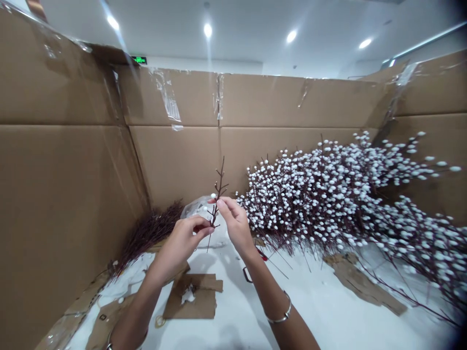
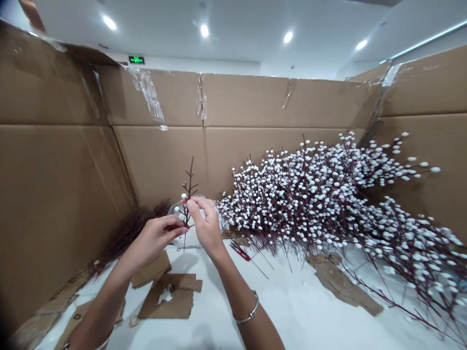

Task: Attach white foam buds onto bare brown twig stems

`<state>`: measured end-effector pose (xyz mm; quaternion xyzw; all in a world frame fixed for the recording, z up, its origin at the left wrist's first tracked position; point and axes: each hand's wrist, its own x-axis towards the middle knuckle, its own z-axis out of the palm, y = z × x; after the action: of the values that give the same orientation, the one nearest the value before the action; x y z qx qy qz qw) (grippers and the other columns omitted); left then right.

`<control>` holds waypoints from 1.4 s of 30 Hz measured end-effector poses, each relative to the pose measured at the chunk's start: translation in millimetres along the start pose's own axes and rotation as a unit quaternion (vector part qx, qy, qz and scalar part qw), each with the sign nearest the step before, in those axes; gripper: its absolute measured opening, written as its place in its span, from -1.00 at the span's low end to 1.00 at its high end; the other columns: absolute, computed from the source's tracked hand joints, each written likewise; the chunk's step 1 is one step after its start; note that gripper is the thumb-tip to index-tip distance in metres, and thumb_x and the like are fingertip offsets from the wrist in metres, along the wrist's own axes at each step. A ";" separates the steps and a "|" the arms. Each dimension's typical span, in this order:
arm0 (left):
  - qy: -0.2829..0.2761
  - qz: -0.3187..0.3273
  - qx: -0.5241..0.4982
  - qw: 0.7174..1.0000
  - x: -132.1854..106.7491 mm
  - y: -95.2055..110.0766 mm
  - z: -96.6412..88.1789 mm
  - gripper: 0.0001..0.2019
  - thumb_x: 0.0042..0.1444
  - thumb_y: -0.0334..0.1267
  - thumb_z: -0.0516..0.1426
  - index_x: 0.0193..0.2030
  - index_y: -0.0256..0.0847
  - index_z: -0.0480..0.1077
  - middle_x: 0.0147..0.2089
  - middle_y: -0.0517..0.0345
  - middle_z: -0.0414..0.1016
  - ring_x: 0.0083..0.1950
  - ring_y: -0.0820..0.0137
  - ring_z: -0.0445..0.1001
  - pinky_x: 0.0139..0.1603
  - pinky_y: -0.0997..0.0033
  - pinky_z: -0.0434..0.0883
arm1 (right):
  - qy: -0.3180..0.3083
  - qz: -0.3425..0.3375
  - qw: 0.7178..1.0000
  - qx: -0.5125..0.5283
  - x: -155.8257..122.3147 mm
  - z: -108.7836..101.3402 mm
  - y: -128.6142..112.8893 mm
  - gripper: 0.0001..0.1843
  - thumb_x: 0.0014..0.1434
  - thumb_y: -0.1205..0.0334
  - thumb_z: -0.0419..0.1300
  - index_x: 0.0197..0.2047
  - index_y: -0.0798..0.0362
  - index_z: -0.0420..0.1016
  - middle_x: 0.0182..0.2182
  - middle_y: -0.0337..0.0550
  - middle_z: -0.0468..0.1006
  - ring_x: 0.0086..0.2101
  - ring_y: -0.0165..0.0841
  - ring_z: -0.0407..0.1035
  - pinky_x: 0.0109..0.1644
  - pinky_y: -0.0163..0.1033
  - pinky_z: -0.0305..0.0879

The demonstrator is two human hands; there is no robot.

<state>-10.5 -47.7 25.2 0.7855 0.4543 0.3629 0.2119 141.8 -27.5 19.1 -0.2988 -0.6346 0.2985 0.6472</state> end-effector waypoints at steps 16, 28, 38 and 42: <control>0.025 -0.015 0.005 1.000 0.8 4.5 6.5 -0.81 0.18 -0.16 0.15 -0.32 -0.20 0.54 -0.28 0.12 0.58 -0.28 0.35 0.48 -0.22 0.42 0.32 | -0.004 0.071 0.991 0.112 6.2 -14.4 -0.9 -0.83 0.21 0.09 0.20 -0.23 -0.06 0.59 -0.18 -0.17 0.63 -0.08 -0.26 0.46 0.11 -0.11 0.31; -0.182 -0.049 -0.223 0.956 8.2 -1.6 5.6 -0.77 0.09 -0.10 0.21 -0.36 -0.25 0.54 -0.44 0.16 0.46 -0.35 0.42 0.36 -0.27 0.44 0.34 | -0.036 0.107 0.964 0.242 7.2 -26.3 -12.5 -0.85 0.15 0.07 0.22 -0.34 -0.05 0.51 -0.21 -0.15 0.64 -0.14 -0.25 0.49 0.03 -0.06 0.41; -0.087 -0.072 -0.224 0.968 12.3 -9.1 8.8 -0.72 0.02 -0.05 0.26 -0.43 -0.26 0.48 -0.48 0.19 0.39 -0.43 0.47 0.30 -0.38 0.49 0.27 | 0.029 0.074 0.971 0.227 12.9 -30.0 -6.4 -0.69 0.25 0.11 0.01 -0.21 -0.04 0.58 -0.11 -0.13 0.64 -0.01 -0.22 0.45 0.09 -0.05 0.31; -0.073 -0.067 -0.203 0.974 13.3 -7.6 11.2 -0.73 0.04 -0.06 0.25 -0.42 -0.27 0.47 -0.48 0.21 0.38 -0.44 0.49 0.26 -0.41 0.50 0.21 | 0.062 0.056 0.984 0.154 12.6 -33.0 -8.5 -0.77 0.22 0.10 0.10 -0.23 -0.05 0.57 -0.15 -0.17 0.65 -0.06 -0.26 0.46 0.07 -0.10 0.29</control>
<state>-1.9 -32.4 18.0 0.7182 0.4062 0.3742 0.4233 175.0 -23.5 33.2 -0.2481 -0.5221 0.4098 0.7057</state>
